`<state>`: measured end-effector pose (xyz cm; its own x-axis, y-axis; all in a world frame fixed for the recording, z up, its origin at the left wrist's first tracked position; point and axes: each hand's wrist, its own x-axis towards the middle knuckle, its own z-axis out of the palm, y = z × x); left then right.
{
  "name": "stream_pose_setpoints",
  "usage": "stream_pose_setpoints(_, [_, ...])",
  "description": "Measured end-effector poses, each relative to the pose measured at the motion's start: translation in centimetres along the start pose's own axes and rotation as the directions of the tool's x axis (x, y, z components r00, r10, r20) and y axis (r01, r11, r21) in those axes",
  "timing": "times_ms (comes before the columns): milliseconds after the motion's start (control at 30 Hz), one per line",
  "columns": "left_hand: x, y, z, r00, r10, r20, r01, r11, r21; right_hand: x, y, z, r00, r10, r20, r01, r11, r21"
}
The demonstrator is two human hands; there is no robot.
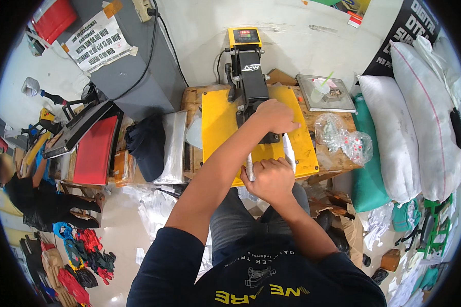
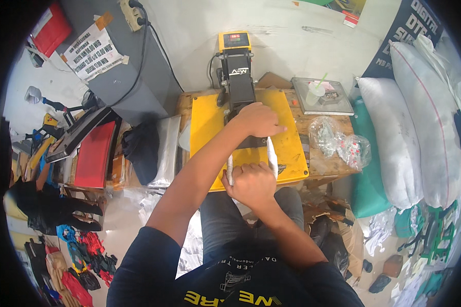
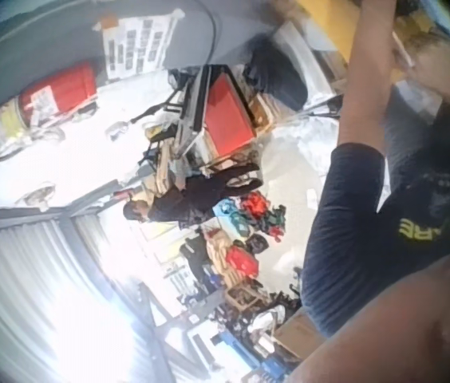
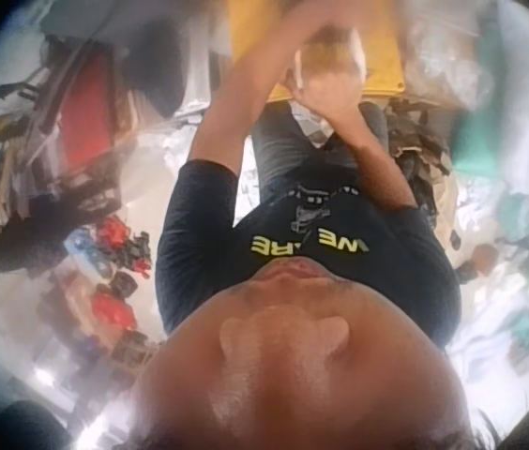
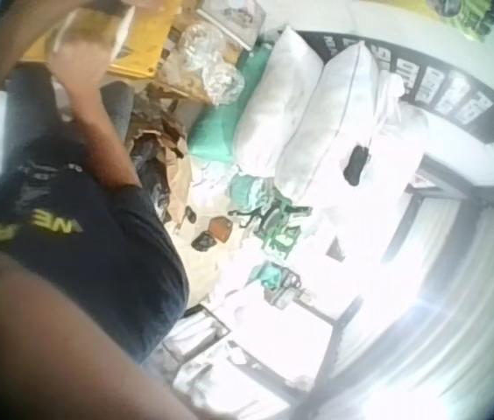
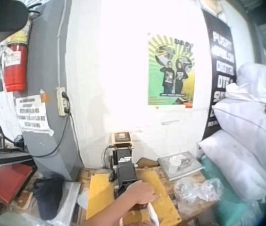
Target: The person operates a heat press to apply small logos and decorative patches to different sides of several black caps, positioning each cap on the press and lowering the lever.
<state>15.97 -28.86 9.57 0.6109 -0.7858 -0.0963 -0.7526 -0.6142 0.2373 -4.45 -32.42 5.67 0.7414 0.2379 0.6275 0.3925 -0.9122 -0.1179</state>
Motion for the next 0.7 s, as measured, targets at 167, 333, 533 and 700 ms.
stream_pose_setpoints(167, [-0.6,0.7,-0.3,0.997,-0.075,-0.027,0.074,0.997,-0.032,0.2,0.1,-0.5,0.999,-0.026,0.020,0.025,0.999,0.022])
stream_pose_setpoints(333, [-1.0,0.9,-0.8,0.996,-0.059,-0.072,0.055,0.997,-0.052,0.8,0.9,-0.9,0.995,-0.077,0.070,0.071,0.994,0.085])
stream_pose_setpoints(533, [-0.7,0.5,-0.7,0.994,-0.058,-0.096,0.055,0.998,-0.036,1.2,1.3,-1.1,0.989,-0.146,0.031,0.143,0.987,0.079])
stream_pose_setpoints(700, [-0.6,0.7,-1.4,0.996,-0.059,-0.072,0.056,0.998,-0.042,1.6,1.1,-1.7,0.987,-0.152,0.044,0.151,0.988,0.025])
